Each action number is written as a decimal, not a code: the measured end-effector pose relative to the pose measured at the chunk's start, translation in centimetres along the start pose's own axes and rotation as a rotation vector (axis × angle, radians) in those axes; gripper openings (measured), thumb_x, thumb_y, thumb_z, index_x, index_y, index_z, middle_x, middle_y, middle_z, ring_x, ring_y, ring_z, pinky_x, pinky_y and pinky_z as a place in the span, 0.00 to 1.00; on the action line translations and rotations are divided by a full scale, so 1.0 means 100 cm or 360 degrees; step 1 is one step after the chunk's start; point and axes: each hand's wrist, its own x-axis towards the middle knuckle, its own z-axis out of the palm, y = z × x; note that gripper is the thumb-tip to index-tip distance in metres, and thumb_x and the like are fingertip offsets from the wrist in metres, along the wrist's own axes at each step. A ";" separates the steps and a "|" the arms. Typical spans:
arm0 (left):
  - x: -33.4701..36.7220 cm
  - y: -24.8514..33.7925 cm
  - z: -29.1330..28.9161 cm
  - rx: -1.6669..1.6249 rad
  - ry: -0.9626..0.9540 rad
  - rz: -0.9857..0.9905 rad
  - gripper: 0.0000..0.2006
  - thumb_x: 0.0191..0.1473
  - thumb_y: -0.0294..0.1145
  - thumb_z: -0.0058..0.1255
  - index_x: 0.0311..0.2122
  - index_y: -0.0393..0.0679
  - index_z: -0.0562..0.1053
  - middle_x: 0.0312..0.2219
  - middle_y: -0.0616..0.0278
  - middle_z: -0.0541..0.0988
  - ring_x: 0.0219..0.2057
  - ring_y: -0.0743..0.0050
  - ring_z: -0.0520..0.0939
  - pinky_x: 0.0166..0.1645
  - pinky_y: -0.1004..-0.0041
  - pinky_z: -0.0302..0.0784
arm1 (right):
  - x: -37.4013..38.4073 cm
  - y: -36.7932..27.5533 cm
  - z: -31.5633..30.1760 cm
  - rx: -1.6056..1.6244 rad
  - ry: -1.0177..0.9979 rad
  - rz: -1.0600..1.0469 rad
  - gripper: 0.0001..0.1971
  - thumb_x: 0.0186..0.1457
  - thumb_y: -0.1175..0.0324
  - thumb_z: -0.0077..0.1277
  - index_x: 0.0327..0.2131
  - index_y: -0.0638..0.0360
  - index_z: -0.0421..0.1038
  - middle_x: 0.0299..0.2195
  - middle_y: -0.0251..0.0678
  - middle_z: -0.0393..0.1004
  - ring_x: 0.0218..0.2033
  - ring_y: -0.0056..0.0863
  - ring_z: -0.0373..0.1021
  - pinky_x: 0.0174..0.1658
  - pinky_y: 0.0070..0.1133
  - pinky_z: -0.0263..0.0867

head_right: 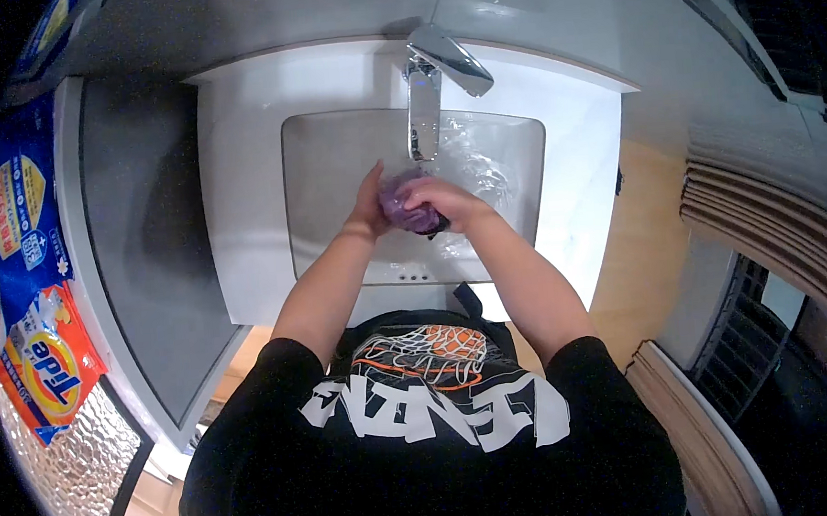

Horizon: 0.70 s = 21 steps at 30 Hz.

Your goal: The person rinses a dark cloth under a running faucet in a sink, wrings it out, and uses it to wipe the edges of the sink and surrounding countertop.

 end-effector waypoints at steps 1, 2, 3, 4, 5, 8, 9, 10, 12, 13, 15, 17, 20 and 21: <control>0.003 0.001 0.001 0.0123 -0.0085 0.0129 0.25 0.51 0.52 0.53 0.48 0.42 0.72 0.40 0.57 0.78 0.43 0.58 0.79 0.51 0.58 0.74 | 0.000 -0.001 -0.004 0.0056 -0.0177 0.0014 0.16 0.47 0.71 0.51 0.42 0.64 0.72 0.36 0.35 0.74 0.35 0.23 0.72 0.36 0.23 0.70; 0.011 0.001 -0.004 0.0232 -0.0159 0.0242 0.24 0.53 0.51 0.51 0.48 0.43 0.72 0.40 0.57 0.78 0.41 0.59 0.80 0.50 0.58 0.76 | 0.004 0.001 -0.008 0.0067 -0.0160 0.0015 0.16 0.47 0.71 0.51 0.42 0.64 0.72 0.36 0.35 0.74 0.35 0.23 0.72 0.36 0.23 0.70; 0.019 -0.001 -0.012 0.0230 -0.0159 0.0225 0.24 0.53 0.51 0.51 0.48 0.43 0.72 0.40 0.57 0.78 0.41 0.59 0.80 0.50 0.58 0.76 | 0.009 0.004 -0.010 0.0022 -0.0078 -0.0014 0.17 0.47 0.71 0.51 0.44 0.64 0.71 0.36 0.36 0.75 0.36 0.26 0.72 0.37 0.25 0.70; 0.029 -0.002 -0.028 0.0187 -0.0176 0.0348 0.22 0.54 0.49 0.51 0.47 0.43 0.72 0.39 0.57 0.78 0.40 0.60 0.80 0.49 0.60 0.77 | 0.013 0.005 -0.009 -0.0034 -0.0020 -0.0051 0.19 0.47 0.71 0.52 0.45 0.63 0.70 0.35 0.37 0.75 0.37 0.28 0.73 0.38 0.27 0.70; 0.030 -0.004 -0.030 0.0144 -0.0195 0.0463 0.20 0.54 0.46 0.51 0.47 0.43 0.72 0.38 0.57 0.79 0.39 0.60 0.81 0.48 0.62 0.77 | 0.014 0.002 -0.009 -0.0033 -0.0024 -0.0057 0.19 0.47 0.71 0.52 0.45 0.63 0.70 0.35 0.37 0.75 0.37 0.28 0.73 0.38 0.27 0.70; 0.031 -0.008 -0.011 0.0278 0.0004 0.0536 0.17 0.58 0.42 0.47 0.48 0.44 0.72 0.41 0.56 0.79 0.41 0.63 0.81 0.47 0.63 0.78 | 0.020 0.008 -0.021 -0.1104 0.0480 -0.0027 0.16 0.52 0.69 0.48 0.45 0.60 0.70 0.34 0.38 0.76 0.37 0.34 0.74 0.39 0.31 0.70; 0.027 -0.008 -0.005 0.0283 -0.0002 0.0532 0.17 0.58 0.42 0.47 0.48 0.44 0.72 0.41 0.56 0.79 0.41 0.63 0.81 0.47 0.63 0.78 | 0.027 0.024 -0.038 -0.1604 0.0930 -0.0257 0.15 0.53 0.68 0.47 0.45 0.58 0.71 0.35 0.39 0.76 0.38 0.37 0.73 0.40 0.33 0.69; 0.023 -0.006 -0.005 0.0539 0.0220 0.0679 0.18 0.55 0.40 0.50 0.47 0.42 0.72 0.39 0.53 0.79 0.40 0.60 0.81 0.46 0.62 0.77 | 0.027 0.027 -0.042 -0.2095 0.1375 -0.0499 0.14 0.55 0.68 0.45 0.45 0.57 0.71 0.36 0.40 0.75 0.39 0.40 0.73 0.42 0.34 0.68; 0.012 -0.001 -0.007 0.0794 0.0447 0.0829 0.19 0.52 0.39 0.54 0.47 0.41 0.73 0.37 0.51 0.79 0.39 0.58 0.81 0.46 0.60 0.77 | 0.023 0.036 -0.051 -0.2306 0.1445 -0.0444 0.17 0.52 0.66 0.48 0.47 0.55 0.70 0.42 0.43 0.72 0.47 0.45 0.68 0.50 0.38 0.64; 0.003 0.002 -0.006 0.1703 0.0711 0.0992 0.20 0.51 0.39 0.54 0.48 0.42 0.73 0.40 0.50 0.79 0.41 0.56 0.80 0.47 0.60 0.75 | 0.017 0.037 -0.049 -0.2545 0.1465 -0.0848 0.18 0.52 0.65 0.48 0.48 0.55 0.70 0.45 0.42 0.70 0.50 0.45 0.65 0.53 0.38 0.60; -0.013 -0.005 0.008 0.2628 0.0956 0.1106 0.20 0.50 0.38 0.54 0.49 0.44 0.73 0.43 0.49 0.78 0.44 0.54 0.79 0.49 0.60 0.74 | 0.012 0.052 -0.058 -0.3037 0.1229 -0.1244 0.20 0.54 0.65 0.44 0.51 0.52 0.68 0.53 0.40 0.65 0.58 0.42 0.59 0.61 0.38 0.50; -0.024 -0.015 0.024 0.3477 0.1430 0.1387 0.21 0.49 0.38 0.54 0.50 0.47 0.73 0.49 0.52 0.75 0.48 0.51 0.77 0.51 0.61 0.72 | 0.009 0.065 -0.073 -0.3139 0.1040 -0.1222 0.20 0.54 0.66 0.43 0.52 0.51 0.68 0.53 0.40 0.66 0.58 0.42 0.58 0.61 0.38 0.50; -0.014 -0.005 0.004 0.3822 0.1204 0.1291 0.22 0.49 0.40 0.55 0.50 0.49 0.73 0.51 0.53 0.74 0.50 0.50 0.75 0.53 0.55 0.69 | 0.011 0.072 -0.073 -0.3209 0.0801 -0.0975 0.19 0.55 0.66 0.42 0.51 0.49 0.69 0.51 0.39 0.68 0.56 0.42 0.61 0.60 0.38 0.53; -0.008 0.002 -0.008 0.3842 0.1000 0.1194 0.22 0.48 0.41 0.55 0.50 0.49 0.72 0.51 0.54 0.73 0.50 0.51 0.75 0.53 0.52 0.68 | 0.013 0.071 -0.068 -0.3173 0.0764 -0.0745 0.19 0.55 0.66 0.43 0.51 0.48 0.70 0.49 0.39 0.71 0.53 0.42 0.64 0.58 0.38 0.56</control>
